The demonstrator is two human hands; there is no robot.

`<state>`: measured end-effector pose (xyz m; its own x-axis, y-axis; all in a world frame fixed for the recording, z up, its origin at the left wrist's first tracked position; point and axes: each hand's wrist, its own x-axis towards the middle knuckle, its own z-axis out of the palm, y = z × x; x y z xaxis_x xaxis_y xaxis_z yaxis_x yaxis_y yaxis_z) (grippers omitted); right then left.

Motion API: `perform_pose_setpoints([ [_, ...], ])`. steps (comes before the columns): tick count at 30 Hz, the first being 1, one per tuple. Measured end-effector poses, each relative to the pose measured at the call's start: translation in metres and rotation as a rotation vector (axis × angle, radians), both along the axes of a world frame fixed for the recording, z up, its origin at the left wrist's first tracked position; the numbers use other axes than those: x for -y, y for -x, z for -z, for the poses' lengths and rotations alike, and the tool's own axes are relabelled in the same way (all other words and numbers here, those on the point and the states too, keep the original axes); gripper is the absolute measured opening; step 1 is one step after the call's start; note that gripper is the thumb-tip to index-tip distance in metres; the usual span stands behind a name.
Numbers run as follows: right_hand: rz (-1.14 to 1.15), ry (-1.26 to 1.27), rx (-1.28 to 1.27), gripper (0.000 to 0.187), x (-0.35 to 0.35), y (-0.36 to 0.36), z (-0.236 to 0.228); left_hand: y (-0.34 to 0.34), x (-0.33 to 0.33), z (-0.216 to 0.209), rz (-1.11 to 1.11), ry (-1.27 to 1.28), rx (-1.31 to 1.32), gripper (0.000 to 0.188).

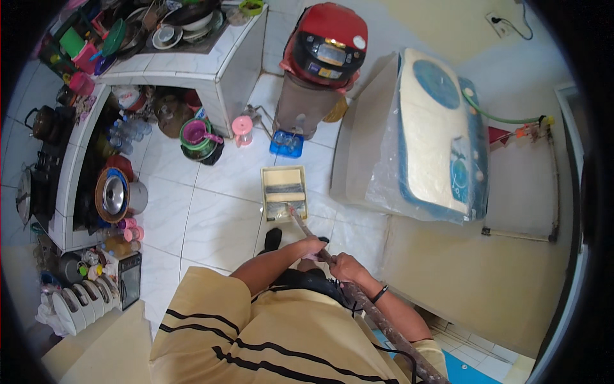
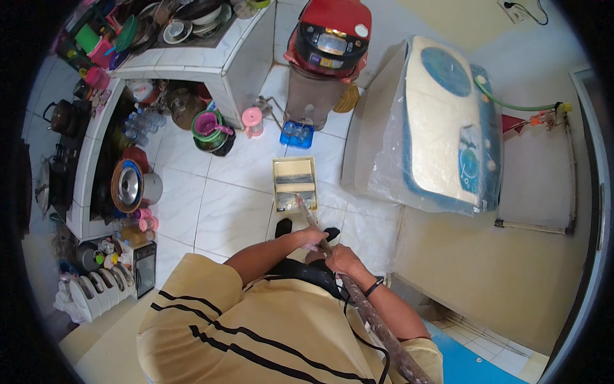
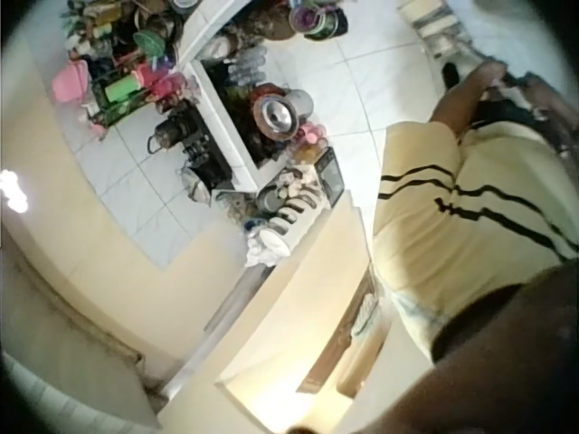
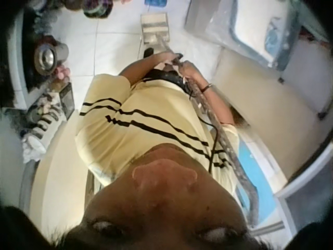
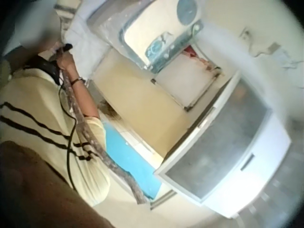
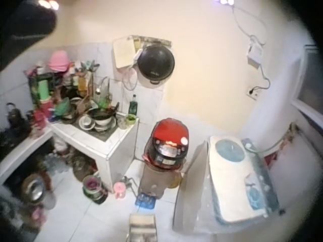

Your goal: The person paints a wall in a laundry/kitchen area using a paint roller attached to an extension pole, dipping the roller into a paint tray and applying paint to the wall in broad strokes.

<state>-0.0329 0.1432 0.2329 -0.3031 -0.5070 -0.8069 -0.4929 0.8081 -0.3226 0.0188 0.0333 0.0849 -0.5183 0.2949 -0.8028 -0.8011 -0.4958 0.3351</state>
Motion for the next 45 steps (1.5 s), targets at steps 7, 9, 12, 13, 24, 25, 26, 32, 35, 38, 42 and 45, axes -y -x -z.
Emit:
perform_pose_setpoints([
  [7,0.167,0.095,0.006,0.029,0.006,0.014,-0.04,0.009,0.01,-0.001,-0.231,-0.221,0.03,0.022],
  [9,0.213,-0.029,0.093,0.032,0.003,0.021,-0.068,0.007,0.01,-0.009,-0.215,-0.327,0.022,0.021],
  [12,0.379,-0.041,0.242,0.04,-0.007,0.027,-0.11,0.009,0.015,-0.022,-0.205,-0.479,0.028,0.023],
  [13,0.376,-0.073,0.256,0.046,-0.009,0.029,-0.121,0.009,0.017,-0.026,-0.203,-0.512,0.035,0.024],
  [24,0.254,0.015,0.308,0.043,-0.023,0.021,-0.175,-0.002,0.038,-0.086,-0.104,-0.409,0.076,0.027],
  [25,0.26,0.029,0.304,0.043,-0.024,0.021,-0.178,-0.003,0.04,-0.094,-0.098,-0.395,0.075,0.027],
  [26,0.241,0.05,0.313,0.043,-0.025,0.021,-0.181,-0.005,0.04,-0.101,-0.128,-0.318,0.021,0.026],
  [32,0.284,0.185,0.371,0.044,-0.026,0.022,-0.209,-0.006,0.051,-0.14,-0.188,-0.201,-0.15,0.025],
  [35,0.279,0.224,0.366,0.044,-0.028,0.017,-0.227,-0.013,0.055,-0.164,-0.262,-0.18,-0.201,0.026],
  [38,0.265,0.236,0.345,0.046,-0.035,0.008,-0.244,-0.024,0.057,-0.19,-0.293,-0.156,-0.241,0.028],
  [42,0.287,0.24,0.306,0.052,-0.044,-0.006,-0.26,-0.03,0.058,-0.224,-0.298,-0.095,-0.264,0.032],
  [45,0.332,0.281,0.297,0.052,-0.051,-0.017,-0.265,-0.034,0.059,-0.241,-0.295,-0.069,-0.333,0.034],
])
